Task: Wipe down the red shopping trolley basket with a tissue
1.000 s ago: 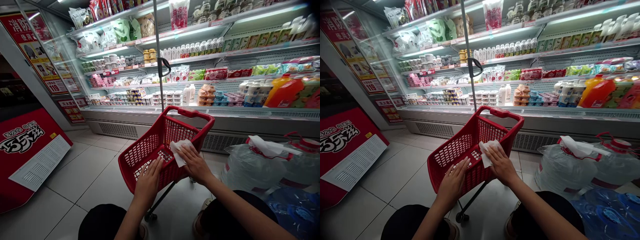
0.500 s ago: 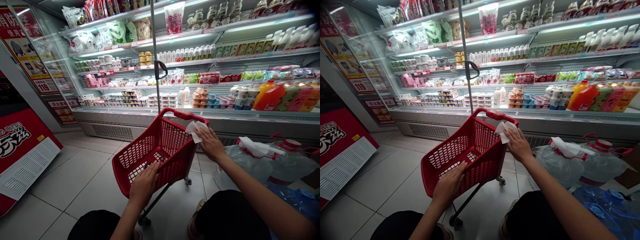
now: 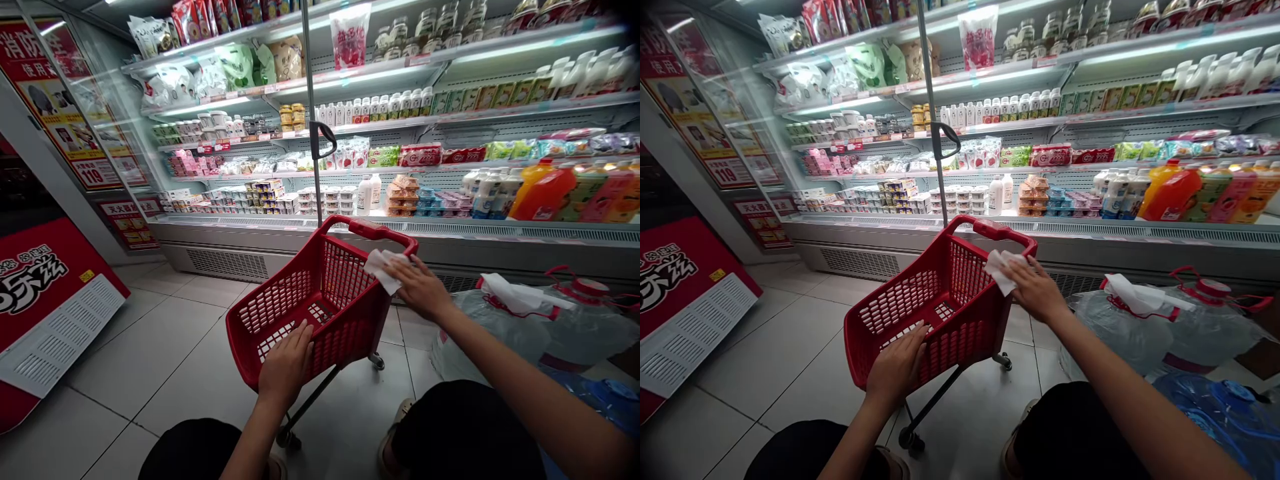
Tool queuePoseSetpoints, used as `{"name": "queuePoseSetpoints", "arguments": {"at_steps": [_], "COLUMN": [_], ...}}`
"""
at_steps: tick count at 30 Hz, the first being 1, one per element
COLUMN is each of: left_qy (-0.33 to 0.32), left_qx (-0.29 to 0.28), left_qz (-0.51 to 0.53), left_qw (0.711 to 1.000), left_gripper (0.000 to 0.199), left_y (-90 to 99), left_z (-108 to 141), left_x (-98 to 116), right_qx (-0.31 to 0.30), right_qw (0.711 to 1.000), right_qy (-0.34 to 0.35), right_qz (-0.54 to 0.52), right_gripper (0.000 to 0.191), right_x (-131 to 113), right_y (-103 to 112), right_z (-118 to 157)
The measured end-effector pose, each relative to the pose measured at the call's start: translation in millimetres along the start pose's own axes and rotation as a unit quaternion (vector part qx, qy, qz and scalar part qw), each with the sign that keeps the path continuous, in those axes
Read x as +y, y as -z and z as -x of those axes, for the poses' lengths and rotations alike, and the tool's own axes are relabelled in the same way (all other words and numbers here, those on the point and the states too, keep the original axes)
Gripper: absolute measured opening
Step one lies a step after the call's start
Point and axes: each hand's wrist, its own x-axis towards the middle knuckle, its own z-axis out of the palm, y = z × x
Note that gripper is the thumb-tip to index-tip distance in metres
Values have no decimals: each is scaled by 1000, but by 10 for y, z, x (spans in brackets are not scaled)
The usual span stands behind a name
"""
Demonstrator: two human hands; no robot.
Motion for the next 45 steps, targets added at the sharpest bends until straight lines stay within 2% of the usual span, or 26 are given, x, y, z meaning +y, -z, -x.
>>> {"name": "queuePoseSetpoints", "arguments": {"at_steps": [3,5,8,11,14,16,21,24,27,30,32,35,38,42,45], "left_qy": [5,13,21,23,19,13,-1,7,9,4,4,4,1,0,0], "left_qx": [2,3,1,1,1,-1,-4,2,3,1,2,4,5,3,3], "left_qz": [3,5,4,8,4,-1,1,5,8,4,-1,-6,-9,-9,-11], "left_qw": [1000,1000,1000,1000,1000,1000,1000,1000,1000,1000,1000,1000,1000,1000,1000], "left_gripper": [44,43,42,42,42,42,43,44,44,44,44,43,43,43,43], "left_y": [-14,-28,-54,-82,-101,-102,-116,-178,-258,-306,-313,-300,-287,-294,-302], "left_z": [-33,-66,-113,-139,-139,-131,-134,-160,-178,-181,-180,-178,-177,-184,-188], "left_x": [27,61,109,117,86,68,121,190,223,209,191,181,200,238,252], "right_qx": [17,22,22,8,-6,-9,3,14,39,61,41,-15,-20,9,10], "right_qw": [997,995,997,999,997,996,1000,999,996,991,992,995,997,999,1000], "right_qy": [-69,-91,-79,-20,35,44,-8,-27,-54,-88,-71,-2,4,-36,-18], "right_qz": [19,18,1,-39,-74,-75,-26,-28,-58,-84,-96,-101,-69,-14,-11], "right_gripper": [64,62,58,57,58,57,60,57,50,48,49,51,53,62,59], "right_x": [214,131,-274,-760,-982,-896,-291,-94,-117,-294,-436,-535,-372,48,226], "right_y": [-72,-132,-198,-206,-166,-133,-128,-187,-247,-255,-222,-147,-102,-115,-136], "right_z": [-36,-26,17,56,58,38,-32,-54,-53,-28,-5,21,26,38,63]}}
